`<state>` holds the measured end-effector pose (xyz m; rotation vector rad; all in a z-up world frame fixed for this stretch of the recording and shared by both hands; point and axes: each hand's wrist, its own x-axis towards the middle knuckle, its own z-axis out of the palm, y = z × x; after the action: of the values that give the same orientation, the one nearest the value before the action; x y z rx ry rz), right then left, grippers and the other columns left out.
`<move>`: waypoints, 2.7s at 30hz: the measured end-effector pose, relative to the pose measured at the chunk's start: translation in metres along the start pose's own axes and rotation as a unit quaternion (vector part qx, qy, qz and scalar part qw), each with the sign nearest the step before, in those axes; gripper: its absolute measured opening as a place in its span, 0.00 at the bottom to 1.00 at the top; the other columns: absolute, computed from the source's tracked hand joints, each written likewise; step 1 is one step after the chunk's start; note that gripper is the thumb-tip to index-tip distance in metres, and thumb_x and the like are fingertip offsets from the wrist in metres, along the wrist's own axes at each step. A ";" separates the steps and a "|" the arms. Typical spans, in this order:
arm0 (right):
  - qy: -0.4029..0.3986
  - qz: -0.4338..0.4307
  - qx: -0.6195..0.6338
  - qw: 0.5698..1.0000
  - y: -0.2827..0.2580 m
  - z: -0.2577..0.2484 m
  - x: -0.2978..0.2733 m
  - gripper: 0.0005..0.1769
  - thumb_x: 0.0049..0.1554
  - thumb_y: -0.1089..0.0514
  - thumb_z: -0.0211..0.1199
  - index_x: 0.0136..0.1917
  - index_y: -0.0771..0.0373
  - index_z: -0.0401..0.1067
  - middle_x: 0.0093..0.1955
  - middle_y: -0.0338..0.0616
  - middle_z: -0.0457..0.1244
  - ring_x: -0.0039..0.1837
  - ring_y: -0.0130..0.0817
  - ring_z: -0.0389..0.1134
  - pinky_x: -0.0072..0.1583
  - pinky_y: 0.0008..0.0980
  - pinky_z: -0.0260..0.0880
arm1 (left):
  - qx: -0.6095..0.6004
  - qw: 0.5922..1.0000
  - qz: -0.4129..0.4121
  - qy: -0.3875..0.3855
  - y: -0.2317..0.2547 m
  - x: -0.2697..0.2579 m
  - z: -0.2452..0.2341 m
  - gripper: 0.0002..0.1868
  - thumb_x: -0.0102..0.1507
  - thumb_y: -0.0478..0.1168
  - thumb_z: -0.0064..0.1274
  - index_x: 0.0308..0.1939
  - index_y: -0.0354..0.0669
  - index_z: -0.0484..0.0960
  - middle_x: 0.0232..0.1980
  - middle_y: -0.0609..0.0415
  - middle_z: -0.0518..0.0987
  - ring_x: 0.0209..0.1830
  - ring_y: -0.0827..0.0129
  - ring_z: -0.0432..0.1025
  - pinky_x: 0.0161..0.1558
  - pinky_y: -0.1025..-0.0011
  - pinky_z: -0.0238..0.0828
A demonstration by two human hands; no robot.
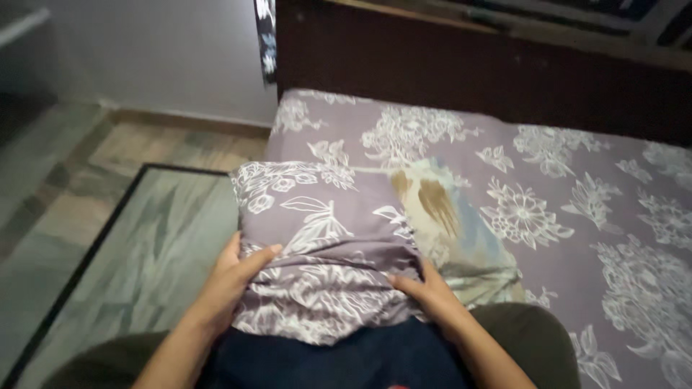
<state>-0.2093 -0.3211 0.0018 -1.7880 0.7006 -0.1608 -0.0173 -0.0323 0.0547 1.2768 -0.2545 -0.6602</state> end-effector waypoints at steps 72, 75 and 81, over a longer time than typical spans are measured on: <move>-0.175 -0.258 0.210 0.927 -0.095 -0.035 -0.021 0.09 0.64 0.59 0.64 0.51 0.67 0.72 0.49 0.38 0.63 0.53 0.25 0.63 0.57 0.27 0.64 | 0.338 0.789 0.490 -0.153 0.060 -0.010 0.106 0.15 0.56 0.35 0.49 0.46 0.34 0.75 0.48 0.44 0.78 0.53 0.51 0.72 0.55 0.63 0.65; -0.069 -0.252 0.210 0.942 -0.093 -0.024 -0.010 0.11 0.64 0.55 0.62 0.52 0.66 0.73 0.49 0.39 0.65 0.53 0.25 0.65 0.58 0.28 0.66 | 0.312 0.904 0.257 -0.138 0.049 -0.017 0.104 0.12 0.58 0.38 0.55 0.43 0.33 0.78 0.35 0.49 0.77 0.35 0.58 0.73 0.41 0.68 0.69; 0.018 -0.087 0.264 0.960 -0.090 -0.022 0.010 0.19 0.61 0.42 0.54 0.52 0.58 0.71 0.47 0.39 0.67 0.50 0.27 0.68 0.51 0.31 0.69 | 0.348 0.874 0.285 -0.185 0.043 -0.032 0.112 0.13 0.56 0.40 0.63 0.38 0.37 0.77 0.33 0.49 0.75 0.33 0.60 0.75 0.39 0.67 0.71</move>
<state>-0.1775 -0.3292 0.0890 -1.3293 0.4674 -0.4566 -0.0879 -0.0970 0.1333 1.6350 -1.2279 -0.2844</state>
